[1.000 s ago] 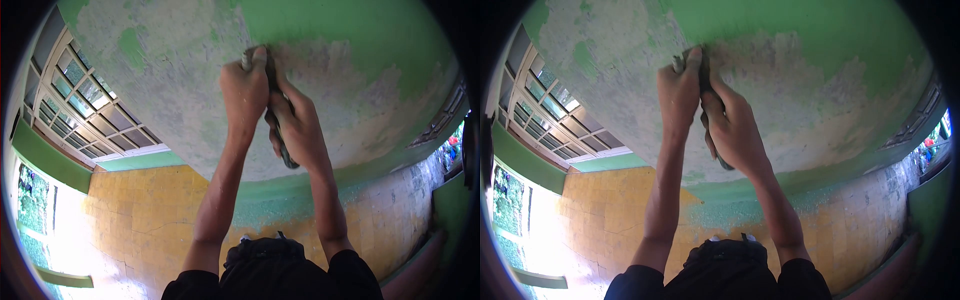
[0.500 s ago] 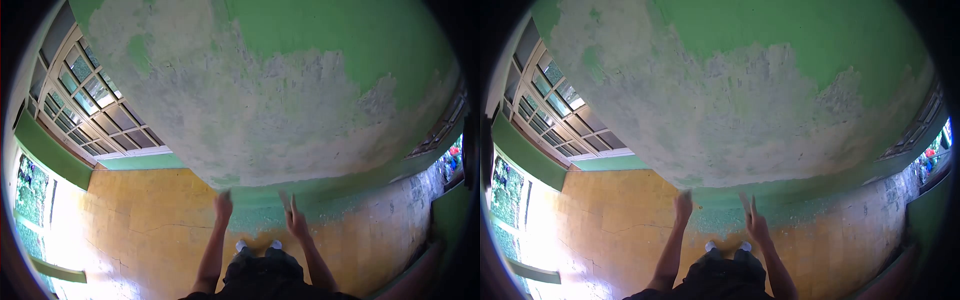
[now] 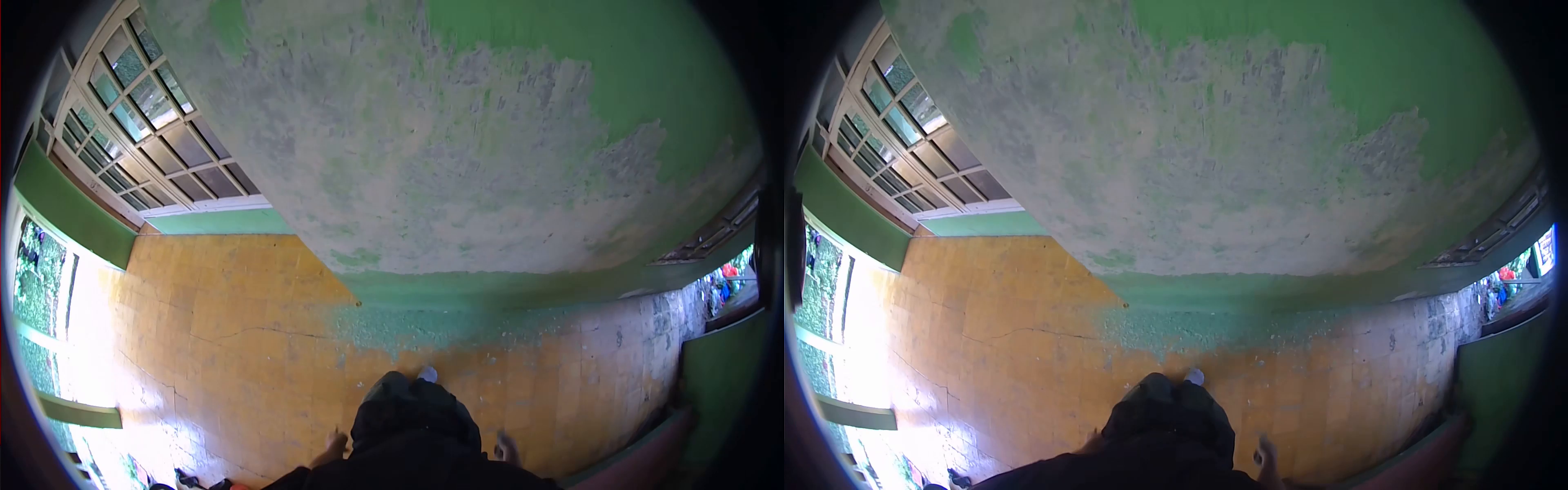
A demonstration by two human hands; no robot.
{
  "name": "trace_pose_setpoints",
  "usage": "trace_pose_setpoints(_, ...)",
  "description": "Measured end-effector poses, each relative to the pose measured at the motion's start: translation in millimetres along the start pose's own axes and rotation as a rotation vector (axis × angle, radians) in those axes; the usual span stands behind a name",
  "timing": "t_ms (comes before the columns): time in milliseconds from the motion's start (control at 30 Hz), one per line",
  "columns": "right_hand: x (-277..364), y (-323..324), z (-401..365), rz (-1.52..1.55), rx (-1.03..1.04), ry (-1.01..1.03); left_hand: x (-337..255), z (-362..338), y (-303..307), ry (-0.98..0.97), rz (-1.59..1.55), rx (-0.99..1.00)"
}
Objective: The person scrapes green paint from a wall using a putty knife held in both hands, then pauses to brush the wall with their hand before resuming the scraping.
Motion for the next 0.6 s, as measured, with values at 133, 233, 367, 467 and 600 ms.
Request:
trace_pose_setpoints(133,194.2,-30.4,-42.1,-0.111,0.090,0.194,-27.6,163.8,117.9,0.224,-0.737,-0.423)
trace_pose_setpoints(233,288.0,-65.7,-34.0,-0.106,0.111,0.559,-61.4,202.0,264.4,-0.059,-0.571,-0.671)
trace_pose_setpoints(367,415.8,-89.3,-124.7,-0.198,0.135,0.944,-104.3,180.6,414.1,-0.342,-0.783,-0.899)
trace_pose_setpoints(467,452.2,-105.4,-168.2,-0.110,0.110,1.026,-134.0,103.0,448.3,-0.386,-1.209,-0.802)
trace_pose_setpoints(600,459.4,-136.0,-157.6,-0.063,-0.039,1.206,-161.8,75.4,432.6,-0.375,-1.464,-0.429)
Point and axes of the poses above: each hand's wrist, its own z-axis towards the middle knuckle, its own y-axis out of the back of the hand, x = y × z, the point moved 3 cm from there along z, towards the middle knuckle, and after that the axes turned 3 degrees about y, right-handed, at the moved point
